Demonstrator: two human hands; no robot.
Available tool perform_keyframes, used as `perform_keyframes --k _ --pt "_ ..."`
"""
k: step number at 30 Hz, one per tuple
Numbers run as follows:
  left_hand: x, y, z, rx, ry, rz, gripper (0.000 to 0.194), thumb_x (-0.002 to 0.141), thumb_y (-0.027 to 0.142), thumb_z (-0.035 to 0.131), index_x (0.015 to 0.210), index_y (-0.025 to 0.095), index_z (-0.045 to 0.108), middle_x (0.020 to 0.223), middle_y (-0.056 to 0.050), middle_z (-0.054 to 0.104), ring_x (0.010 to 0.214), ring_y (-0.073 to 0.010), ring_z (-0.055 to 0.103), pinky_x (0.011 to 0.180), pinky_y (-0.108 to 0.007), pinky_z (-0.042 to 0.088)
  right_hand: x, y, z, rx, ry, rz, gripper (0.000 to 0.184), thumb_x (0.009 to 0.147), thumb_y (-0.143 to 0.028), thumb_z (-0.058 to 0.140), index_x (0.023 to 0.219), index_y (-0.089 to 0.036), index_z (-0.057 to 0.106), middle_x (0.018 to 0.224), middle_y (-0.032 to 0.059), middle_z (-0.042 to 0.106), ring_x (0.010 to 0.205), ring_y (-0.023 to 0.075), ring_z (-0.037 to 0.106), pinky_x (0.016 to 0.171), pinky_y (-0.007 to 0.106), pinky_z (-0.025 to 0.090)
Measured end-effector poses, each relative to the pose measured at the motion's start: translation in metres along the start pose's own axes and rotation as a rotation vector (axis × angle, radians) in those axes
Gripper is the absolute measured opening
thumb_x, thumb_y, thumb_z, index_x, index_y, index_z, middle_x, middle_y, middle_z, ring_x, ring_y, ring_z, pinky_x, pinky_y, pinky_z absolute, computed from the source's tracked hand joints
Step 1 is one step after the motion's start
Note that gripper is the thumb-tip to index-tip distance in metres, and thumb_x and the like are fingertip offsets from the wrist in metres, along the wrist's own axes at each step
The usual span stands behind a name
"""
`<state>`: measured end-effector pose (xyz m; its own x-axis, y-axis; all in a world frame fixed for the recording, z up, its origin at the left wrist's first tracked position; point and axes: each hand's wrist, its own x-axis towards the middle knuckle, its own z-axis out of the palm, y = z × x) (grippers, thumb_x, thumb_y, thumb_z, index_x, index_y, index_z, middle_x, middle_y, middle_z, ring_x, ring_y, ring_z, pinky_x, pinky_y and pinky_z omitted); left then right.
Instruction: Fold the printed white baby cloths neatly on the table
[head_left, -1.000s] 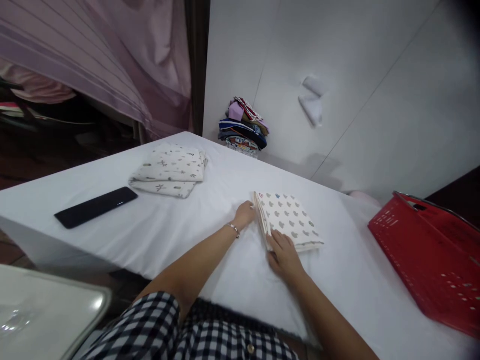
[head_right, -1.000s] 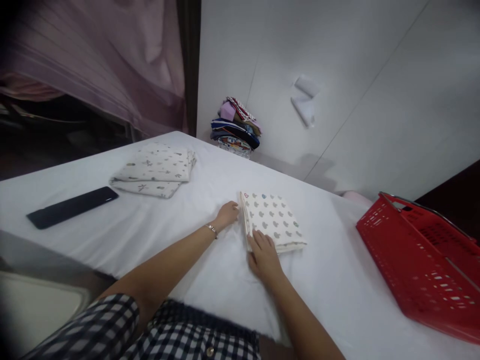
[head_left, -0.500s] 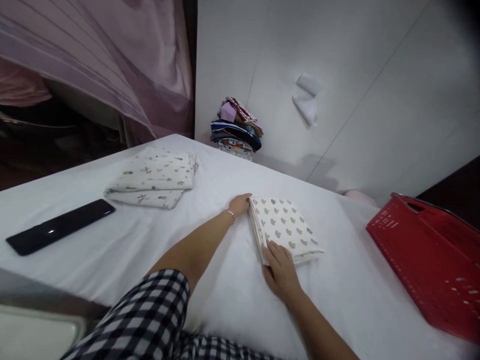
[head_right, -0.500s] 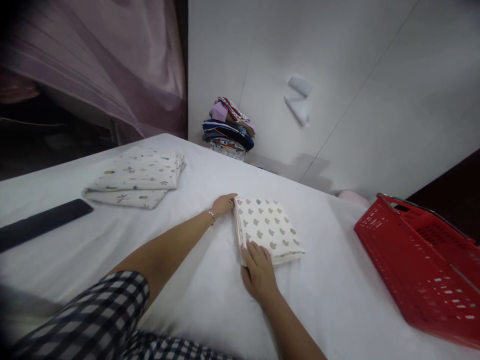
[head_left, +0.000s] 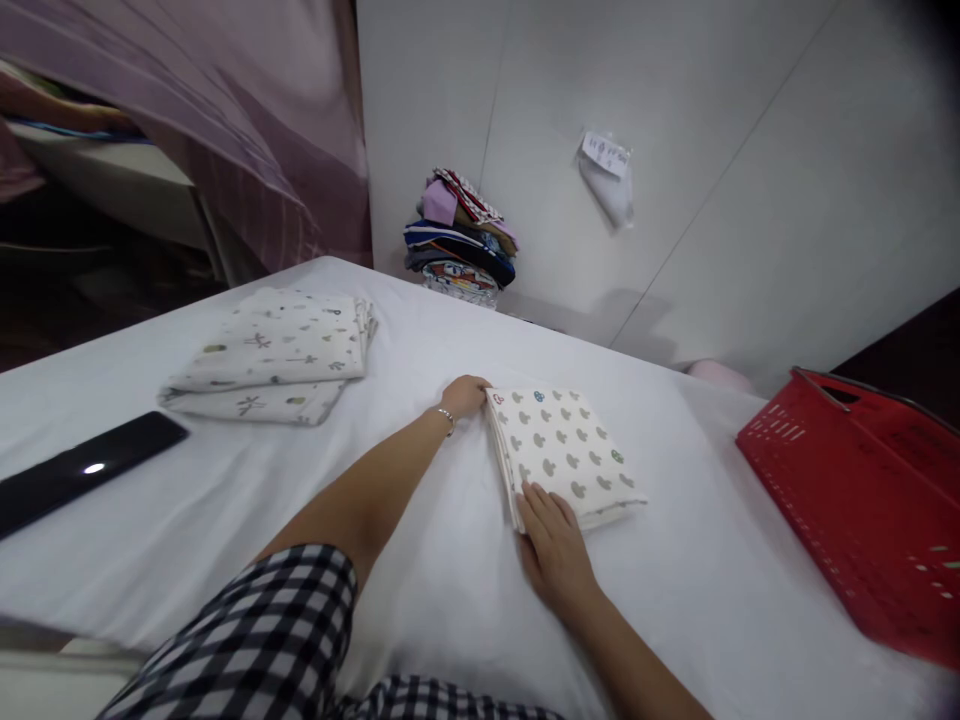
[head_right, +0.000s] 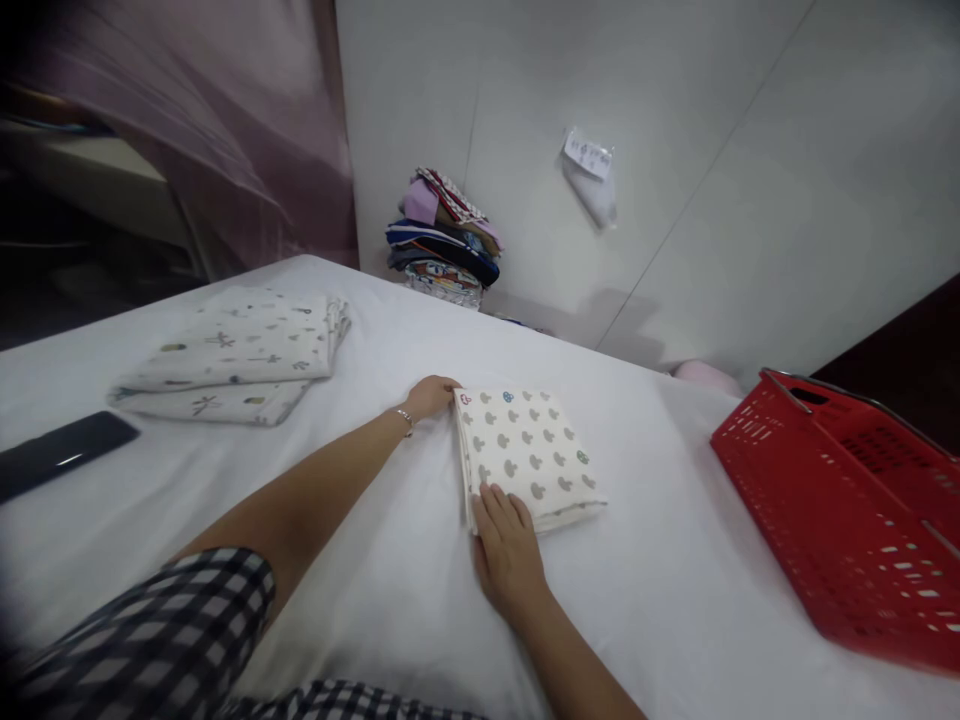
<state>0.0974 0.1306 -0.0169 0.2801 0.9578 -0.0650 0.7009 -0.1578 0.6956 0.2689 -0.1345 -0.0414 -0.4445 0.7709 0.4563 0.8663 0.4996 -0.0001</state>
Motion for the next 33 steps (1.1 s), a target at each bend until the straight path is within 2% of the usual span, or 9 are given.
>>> perform_keyframes --k 3,6,9,12,17,23,26,29,33 --pt "-0.002 0.002 -0.008 -0.005 -0.041 0.051 0.043 0.074 0.011 0.048 0.109 0.022 0.069 0.116 -0.001 0.068 0.106 -0.0161 0.061 0.091 -0.022 0.045 -0.001 0.0 0.001 0.007 0.01 0.008 0.06 0.084 -0.008 0.044 0.143 -0.011 0.034 0.142 0.0149 0.045 0.136 0.026 0.034 0.106 0.047 0.033" --pt "-0.007 0.014 -0.014 -0.001 -0.009 0.12 0.051 0.081 0.013 0.041 0.13 0.019 0.055 0.136 -0.003 0.054 0.123 -0.015 0.05 0.102 -0.023 0.037 -0.001 0.0 0.002 0.017 0.014 0.019 0.059 0.085 -0.009 0.044 0.143 -0.013 0.035 0.142 0.0142 0.045 0.136 0.0255 0.034 0.106 0.047 0.033" --pt "-0.017 0.035 -0.009 0.133 0.041 0.284 0.046 0.091 0.03 0.037 0.134 0.021 0.049 0.143 -0.003 0.046 0.134 -0.0188 0.037 0.113 -0.034 0.026 -0.001 0.0 0.003 0.027 0.004 0.03 0.058 0.086 -0.01 0.042 0.143 -0.014 0.035 0.142 0.014 0.045 0.135 0.0256 0.034 0.107 0.048 0.032" --pt "-0.027 0.049 0.006 0.342 0.002 0.446 0.051 0.091 0.047 0.039 0.137 0.025 0.045 0.149 -0.003 0.037 0.141 -0.0231 0.023 0.117 -0.045 0.009 -0.001 0.0 0.003 0.028 -0.007 0.039 0.06 0.086 -0.01 0.041 0.145 -0.015 0.033 0.142 0.0138 0.045 0.135 0.0257 0.035 0.106 0.048 0.033" --pt "-0.031 0.042 0.027 0.465 -0.146 0.309 0.062 0.091 0.053 0.03 0.146 0.023 0.029 0.155 -0.005 0.021 0.143 -0.0264 0.015 0.113 -0.055 0.008 0.001 -0.001 0.002 0.016 -0.019 0.036 0.061 0.086 -0.012 0.041 0.146 -0.015 0.03 0.143 0.0141 0.043 0.137 0.0263 0.032 0.107 0.049 0.033" --pt "-0.024 0.044 0.021 0.536 -0.177 0.302 0.063 0.09 0.054 0.03 0.146 0.026 0.029 0.155 -0.005 0.021 0.144 -0.0281 0.012 0.112 -0.058 0.007 0.003 -0.003 -0.001 0.001 -0.047 0.044 0.057 0.086 -0.013 0.043 0.142 -0.011 0.036 0.143 0.0155 0.043 0.136 0.0272 0.031 0.107 0.049 0.031" --pt "-0.029 0.06 0.018 0.61 -0.143 0.304 0.066 0.088 0.052 0.036 0.145 0.02 0.031 0.155 -0.008 0.021 0.144 -0.029 0.008 0.113 -0.057 0.003 0.003 -0.003 -0.002 0.009 -0.032 0.044 0.054 0.087 -0.016 0.043 0.14 -0.012 0.039 0.143 0.0152 0.044 0.136 0.0263 0.031 0.107 0.049 0.03" --pt "-0.044 0.073 0.026 0.606 -0.068 0.376 0.066 0.088 0.051 0.036 0.145 0.017 0.031 0.155 -0.01 0.02 0.144 -0.029 0.01 0.114 -0.054 0.005 0.003 -0.002 -0.003 0.02 -0.023 0.056 0.051 0.088 -0.017 0.042 0.139 -0.013 0.04 0.142 0.0151 0.045 0.136 0.0255 0.031 0.107 0.048 0.03" --pt "-0.069 0.069 0.045 0.58 -0.042 0.457 0.063 0.09 0.052 0.032 0.141 0.016 0.037 0.153 -0.012 0.028 0.142 -0.0279 0.018 0.115 -0.051 0.007 0.004 -0.002 -0.002 0.033 -0.046 0.059 0.051 0.089 -0.019 0.043 0.139 -0.013 0.04 0.143 0.015 0.043 0.137 0.0252 0.03 0.108 0.048 0.029"
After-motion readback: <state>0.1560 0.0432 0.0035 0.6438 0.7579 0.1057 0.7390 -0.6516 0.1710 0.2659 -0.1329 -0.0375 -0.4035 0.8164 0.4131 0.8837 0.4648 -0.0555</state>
